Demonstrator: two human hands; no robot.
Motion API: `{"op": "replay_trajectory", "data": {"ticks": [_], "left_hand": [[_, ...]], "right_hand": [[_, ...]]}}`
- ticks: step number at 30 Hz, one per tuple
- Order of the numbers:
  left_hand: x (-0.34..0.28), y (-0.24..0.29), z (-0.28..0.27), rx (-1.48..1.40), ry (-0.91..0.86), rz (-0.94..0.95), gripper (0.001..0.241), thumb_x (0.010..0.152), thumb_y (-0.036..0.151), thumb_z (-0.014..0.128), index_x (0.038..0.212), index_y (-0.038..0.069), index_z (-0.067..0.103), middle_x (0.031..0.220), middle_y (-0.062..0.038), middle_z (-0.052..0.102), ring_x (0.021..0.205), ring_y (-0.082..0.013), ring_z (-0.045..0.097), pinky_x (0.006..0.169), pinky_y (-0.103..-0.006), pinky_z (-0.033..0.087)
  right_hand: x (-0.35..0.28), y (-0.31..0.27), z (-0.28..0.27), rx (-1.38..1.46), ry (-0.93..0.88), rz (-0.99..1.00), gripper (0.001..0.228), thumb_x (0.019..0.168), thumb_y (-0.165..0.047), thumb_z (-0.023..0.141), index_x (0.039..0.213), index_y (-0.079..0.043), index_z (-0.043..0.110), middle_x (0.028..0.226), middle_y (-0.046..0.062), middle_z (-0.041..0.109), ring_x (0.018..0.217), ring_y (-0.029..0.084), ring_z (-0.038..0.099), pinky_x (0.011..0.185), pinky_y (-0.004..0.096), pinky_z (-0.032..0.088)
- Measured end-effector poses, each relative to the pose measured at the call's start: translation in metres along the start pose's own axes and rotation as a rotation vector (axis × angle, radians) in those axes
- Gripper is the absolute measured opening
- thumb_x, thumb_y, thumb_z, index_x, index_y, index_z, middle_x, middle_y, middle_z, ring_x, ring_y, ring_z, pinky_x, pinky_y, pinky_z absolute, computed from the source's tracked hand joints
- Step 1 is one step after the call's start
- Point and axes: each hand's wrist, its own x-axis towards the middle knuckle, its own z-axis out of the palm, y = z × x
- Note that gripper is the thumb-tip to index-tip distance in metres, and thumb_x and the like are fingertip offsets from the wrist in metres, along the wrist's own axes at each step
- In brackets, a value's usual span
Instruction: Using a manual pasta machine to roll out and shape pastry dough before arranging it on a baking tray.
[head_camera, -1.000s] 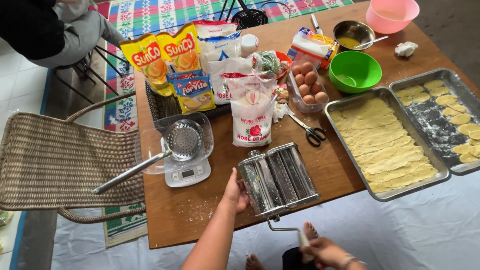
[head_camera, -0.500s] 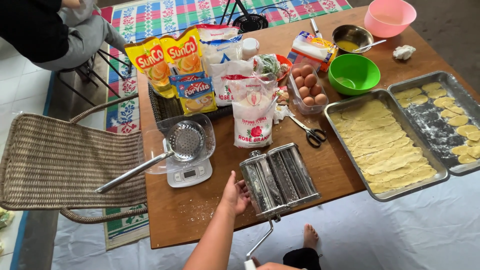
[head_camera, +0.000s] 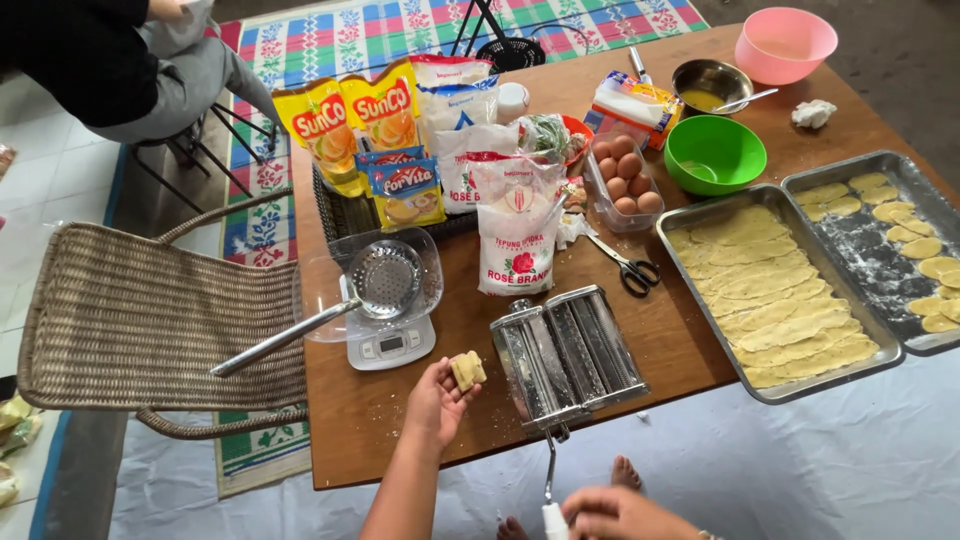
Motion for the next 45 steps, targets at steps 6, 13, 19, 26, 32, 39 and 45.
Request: {"op": "replay_trajectory", "data": {"ticks": [6,13,19,26,32,39,45], "left_hand": [[-0.086,0.007,0.050,0.182,-0.211,0.017,0.039,0.100,0.016,0.055,0.123,-0.012,0.067,0.109,-0.029,0.069,0.095,-0.0331,0.068,0.076,-0.0362,0.060],[-0.103,-0.030,0.084,0.364,-0.419,0.003,0.031,0.098,0.009,0.058,0.118,-0.009,0.072,0.102,-0.023,0.073,0.086,-0.0261,0.071,0.075,-0.0346,0.062],[-0.108,-0.057,0.125,0.410,-0.279,0.002,0.033,0.094,0.006,0.057,0.118,-0.009,0.073,0.103,-0.024,0.074,0.090,-0.0292,0.072,0.081,-0.0396,0.062],[-0.109,-0.097,0.171,0.344,-0.269,-0.090,0.032,0.096,0.005,0.059,0.121,-0.012,0.070,0.103,-0.028,0.075,0.086,-0.0320,0.072,0.081,-0.0381,0.061],[-0.111,-0.125,0.215,0.366,-0.211,-0.127,0.032,0.098,0.005,0.057,0.123,-0.012,0.069,0.107,-0.028,0.074,0.092,-0.0326,0.072,0.086,-0.0398,0.061],[-0.088,-0.163,0.236,0.404,-0.162,-0.106,0.028,0.097,0.005,0.058,0.118,-0.007,0.071,0.102,-0.022,0.072,0.088,-0.0294,0.069,0.081,-0.0401,0.060],[-0.072,-0.198,0.257,0.400,-0.094,-0.110,0.024,0.099,0.012,0.055,0.110,-0.003,0.069,0.093,-0.021,0.070,0.087,-0.0351,0.072,0.076,-0.0440,0.059]], "right_hand": [[-0.008,-0.042,-0.030,0.213,0.658,-0.178,0.016,0.093,-0.019,0.071,0.100,-0.007,0.080,0.083,0.006,0.074,0.075,0.016,0.064,0.069,0.026,0.055],[-0.009,-0.077,-0.045,-0.053,0.796,-0.496,0.039,0.090,-0.029,0.068,0.127,-0.019,0.073,0.107,-0.001,0.074,0.096,0.010,0.073,0.085,0.026,0.061],[-0.010,-0.052,-0.080,-0.196,0.942,-0.628,0.025,0.082,-0.027,0.077,0.105,-0.016,0.076,0.093,-0.002,0.078,0.079,0.010,0.073,0.072,0.025,0.059],[-0.040,-0.030,-0.126,-0.200,0.997,-0.582,0.011,0.080,-0.024,0.079,0.087,-0.018,0.073,0.081,-0.007,0.074,0.071,0.008,0.069,0.068,0.024,0.057],[-0.064,-0.014,-0.166,-0.115,0.923,-0.466,0.020,0.079,-0.020,0.083,0.072,-0.018,0.065,0.073,-0.007,0.067,0.067,0.008,0.060,0.064,0.024,0.050],[-0.092,-0.005,-0.194,0.079,0.789,-0.539,0.018,0.083,-0.013,0.079,0.072,-0.014,0.064,0.083,-0.003,0.065,0.070,0.009,0.062,0.065,0.022,0.054],[-0.122,-0.015,-0.210,0.068,0.739,-0.375,0.018,0.086,-0.021,0.079,0.076,-0.017,0.064,0.070,-0.007,0.066,0.062,0.004,0.057,0.060,0.022,0.048]]}}
